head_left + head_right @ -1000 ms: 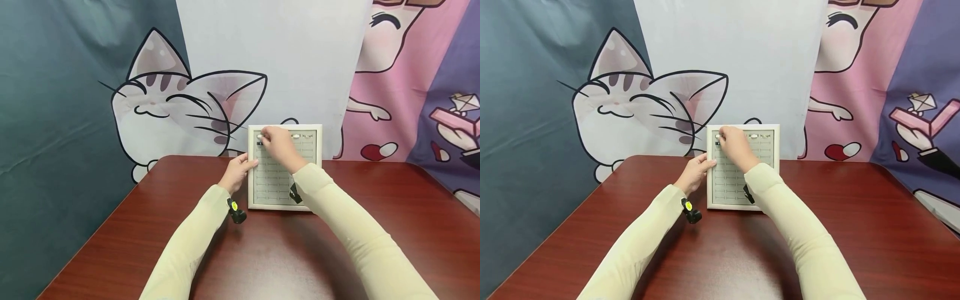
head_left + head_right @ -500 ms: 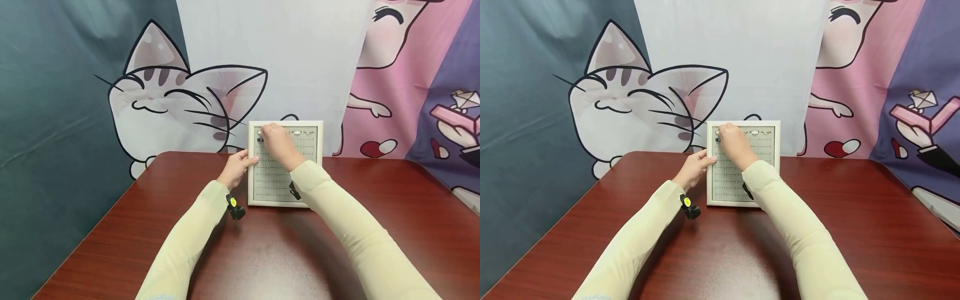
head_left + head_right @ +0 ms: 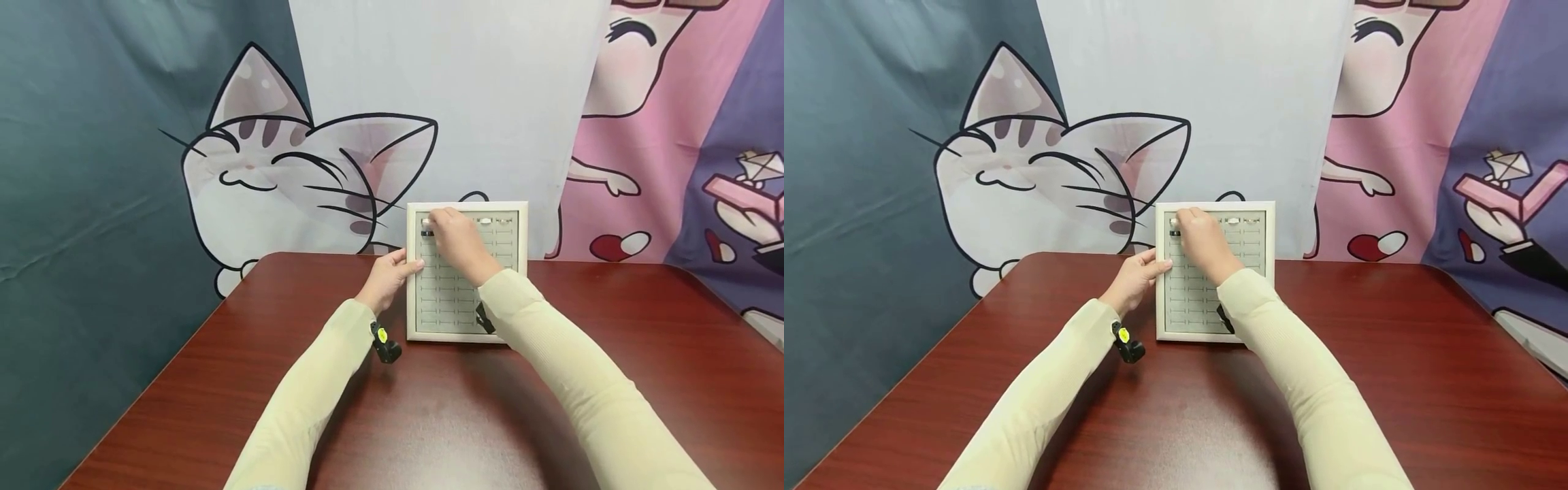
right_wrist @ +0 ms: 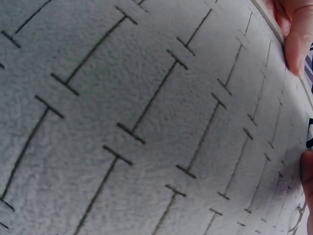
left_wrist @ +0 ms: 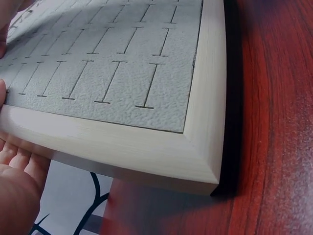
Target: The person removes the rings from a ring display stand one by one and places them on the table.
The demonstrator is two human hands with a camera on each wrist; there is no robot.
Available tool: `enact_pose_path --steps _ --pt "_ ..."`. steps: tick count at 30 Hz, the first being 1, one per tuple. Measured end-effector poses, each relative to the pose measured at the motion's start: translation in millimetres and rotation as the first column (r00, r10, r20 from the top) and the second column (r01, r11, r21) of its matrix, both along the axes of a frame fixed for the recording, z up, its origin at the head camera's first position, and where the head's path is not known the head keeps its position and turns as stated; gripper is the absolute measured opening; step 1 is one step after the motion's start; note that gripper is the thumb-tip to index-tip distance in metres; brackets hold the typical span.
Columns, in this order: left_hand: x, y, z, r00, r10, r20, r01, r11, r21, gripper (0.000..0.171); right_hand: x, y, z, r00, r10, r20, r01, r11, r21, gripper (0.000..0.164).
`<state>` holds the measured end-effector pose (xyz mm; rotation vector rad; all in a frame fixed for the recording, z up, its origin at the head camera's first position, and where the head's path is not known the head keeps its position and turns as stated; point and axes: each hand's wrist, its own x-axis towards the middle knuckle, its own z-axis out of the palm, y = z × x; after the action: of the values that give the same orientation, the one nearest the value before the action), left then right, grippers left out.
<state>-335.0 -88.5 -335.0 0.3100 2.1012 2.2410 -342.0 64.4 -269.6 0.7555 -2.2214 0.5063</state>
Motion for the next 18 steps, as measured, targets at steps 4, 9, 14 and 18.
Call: enact_pose_path --steps 4,9,14,18 --pt "0.9 -0.4 0.1 1.0 0.0 -0.003 0.0 1.0 -0.006 0.039 -2.8 3.2 -4.5 0.998 0.059 -0.028 -0.06 0.997 -0.038 0.009" --pt "0.4 -1.3 1.1 1.0 0.0 -0.009 0.0 1.0 -0.022 0.04 -2.7 6.9 -5.7 0.993 0.108 -0.047 -0.111 0.992 -0.066 0.007" --pt "0.2 -1.3 2.1 1.0 0.01 0.008 -0.009 0.999 -0.032 0.041 -1.3 12.7 -5.7 0.992 0.129 -0.01 -0.129 0.985 -0.113 0.008" --pt "1.1 -1.3 3.2 1.0 0.022 0.016 -0.021 0.999 -0.043 0.039 1.3 24.9 -5.5 0.993 0.114 0.016 -0.109 0.978 -0.179 0.01"
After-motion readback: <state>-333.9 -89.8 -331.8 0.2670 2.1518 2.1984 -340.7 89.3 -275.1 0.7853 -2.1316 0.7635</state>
